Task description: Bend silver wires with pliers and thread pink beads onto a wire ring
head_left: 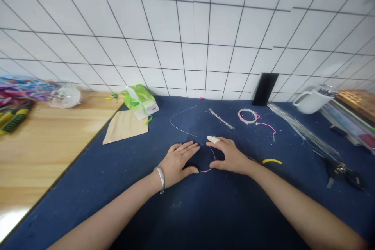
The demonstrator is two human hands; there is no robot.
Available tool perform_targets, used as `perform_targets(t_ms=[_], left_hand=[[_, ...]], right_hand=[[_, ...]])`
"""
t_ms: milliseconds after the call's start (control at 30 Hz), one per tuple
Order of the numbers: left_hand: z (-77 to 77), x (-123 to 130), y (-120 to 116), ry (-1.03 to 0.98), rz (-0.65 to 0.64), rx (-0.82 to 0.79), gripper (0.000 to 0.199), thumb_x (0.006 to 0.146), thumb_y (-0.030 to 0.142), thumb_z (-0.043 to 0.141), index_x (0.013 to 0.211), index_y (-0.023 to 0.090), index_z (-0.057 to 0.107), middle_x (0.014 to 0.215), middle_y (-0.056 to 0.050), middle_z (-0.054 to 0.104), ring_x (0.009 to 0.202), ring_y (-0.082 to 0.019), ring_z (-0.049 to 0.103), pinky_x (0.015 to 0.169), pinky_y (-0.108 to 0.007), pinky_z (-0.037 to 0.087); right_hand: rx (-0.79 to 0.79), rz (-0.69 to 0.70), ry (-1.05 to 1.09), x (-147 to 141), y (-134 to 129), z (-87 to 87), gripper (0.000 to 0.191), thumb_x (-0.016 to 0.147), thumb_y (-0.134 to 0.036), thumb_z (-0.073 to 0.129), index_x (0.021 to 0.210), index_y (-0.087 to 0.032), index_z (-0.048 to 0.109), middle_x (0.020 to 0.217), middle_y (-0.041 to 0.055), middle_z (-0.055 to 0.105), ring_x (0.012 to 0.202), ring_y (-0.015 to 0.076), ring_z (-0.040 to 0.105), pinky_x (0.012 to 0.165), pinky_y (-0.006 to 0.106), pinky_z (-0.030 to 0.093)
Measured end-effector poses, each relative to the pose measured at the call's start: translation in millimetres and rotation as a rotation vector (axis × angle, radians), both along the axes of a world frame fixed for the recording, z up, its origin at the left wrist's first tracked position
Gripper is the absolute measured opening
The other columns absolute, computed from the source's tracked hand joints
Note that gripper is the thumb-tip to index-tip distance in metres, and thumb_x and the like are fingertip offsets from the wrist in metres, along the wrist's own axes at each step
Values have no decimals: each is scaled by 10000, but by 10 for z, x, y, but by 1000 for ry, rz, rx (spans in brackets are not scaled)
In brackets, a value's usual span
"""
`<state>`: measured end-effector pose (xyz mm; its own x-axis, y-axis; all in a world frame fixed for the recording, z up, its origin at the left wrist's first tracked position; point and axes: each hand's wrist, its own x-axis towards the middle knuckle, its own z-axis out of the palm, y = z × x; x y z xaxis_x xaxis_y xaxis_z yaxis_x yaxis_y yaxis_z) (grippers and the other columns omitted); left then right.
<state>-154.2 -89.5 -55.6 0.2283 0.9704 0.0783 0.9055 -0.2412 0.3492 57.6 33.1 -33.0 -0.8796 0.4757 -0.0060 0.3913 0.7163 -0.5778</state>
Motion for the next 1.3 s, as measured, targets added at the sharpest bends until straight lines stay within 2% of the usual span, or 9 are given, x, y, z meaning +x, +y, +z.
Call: perform_targets(t_ms=[100, 200, 333, 467, 633, 767, 1000, 1133, 1300], left_hand=[[34, 5, 6, -33, 5, 4, 479, 870, 464, 361, 1305, 264, 363, 1360, -58, 402, 1278, -222, 293, 1011, -431, 196], [47, 15, 43, -73, 9, 22, 387, 901, 382, 332, 1266, 279, 411, 1304, -31, 473, 1242, -202, 347, 996, -413, 220], [44, 51, 158, -77, 73, 74, 328, 888, 268, 384, 1204, 256, 472, 1182, -41, 560, 1102, -209, 457, 909, -387, 309], [52, 111, 328, -51, 164, 79, 189, 841, 237, 469, 995, 211, 576, 952, -57, 608, 905, -205, 515, 794, -345, 373], [63, 197, 421, -17, 202, 69, 128, 845, 215, 446, 811, 189, 567, 792, -43, 576, 814, -191, 519, 742, -319, 381], [60, 229, 381, -12, 198, 78, 120, 850, 231, 442, 828, 188, 552, 790, -41, 567, 802, -189, 519, 734, -317, 380], [36, 191, 373, -81, 158, 64, 73, 816, 189, 486, 862, 186, 543, 785, -34, 571, 803, -188, 534, 758, -327, 389], [64, 190, 345, -297, 175, 118, 76, 814, 159, 466, 848, 185, 529, 783, -19, 551, 766, -156, 521, 738, -297, 401], [107, 186, 310, -787, 231, -7, 81, 829, 228, 467, 876, 178, 509, 694, 15, 525, 630, -109, 512, 629, -252, 410]], right_hand=[[-8, -95, 67, -55, 5, 3, 430, 738, -395, 597, 1142, -261, 538, 1230, 49, 503, 1142, 224, 424, 956, 385, 300], [-12, -191, 106, -159, 0, -55, 310, 735, -274, 607, 1040, -231, 573, 1035, 37, 577, 939, 169, 527, 853, 321, 388], [77, -241, 130, -285, 1, -152, 221, 724, -154, 580, 940, -194, 565, 856, 20, 570, 772, 145, 514, 738, 292, 407], [126, -213, 130, -308, 10, -203, 115, 735, -87, 504, 763, -188, 552, 719, 2, 528, 710, 140, 489, 675, 276, 387], [98, -216, 182, -254, 6, -223, 167, 725, -92, 511, 848, -192, 561, 770, 8, 542, 727, 140, 488, 695, 278, 386], [83, -207, 173, -243, 9, -228, 188, 724, -115, 537, 891, -199, 559, 785, 8, 553, 732, 143, 490, 693, 280, 389], [231, -127, 176, -276, -13, -236, 116, 759, -101, 483, 815, -176, 551, 796, 44, 560, 804, 177, 491, 739, 317, 391], [20, -186, 251, -255, -26, -190, 68, 760, -157, 518, 795, -188, 568, 757, 16, 571, 717, 148, 509, 701, 305, 410], [-654, -196, 471, -239, -35, -81, 302, 820, -269, 474, 1113, -197, 476, 788, 4, 600, 612, 109, 558, 598, 272, 453]])
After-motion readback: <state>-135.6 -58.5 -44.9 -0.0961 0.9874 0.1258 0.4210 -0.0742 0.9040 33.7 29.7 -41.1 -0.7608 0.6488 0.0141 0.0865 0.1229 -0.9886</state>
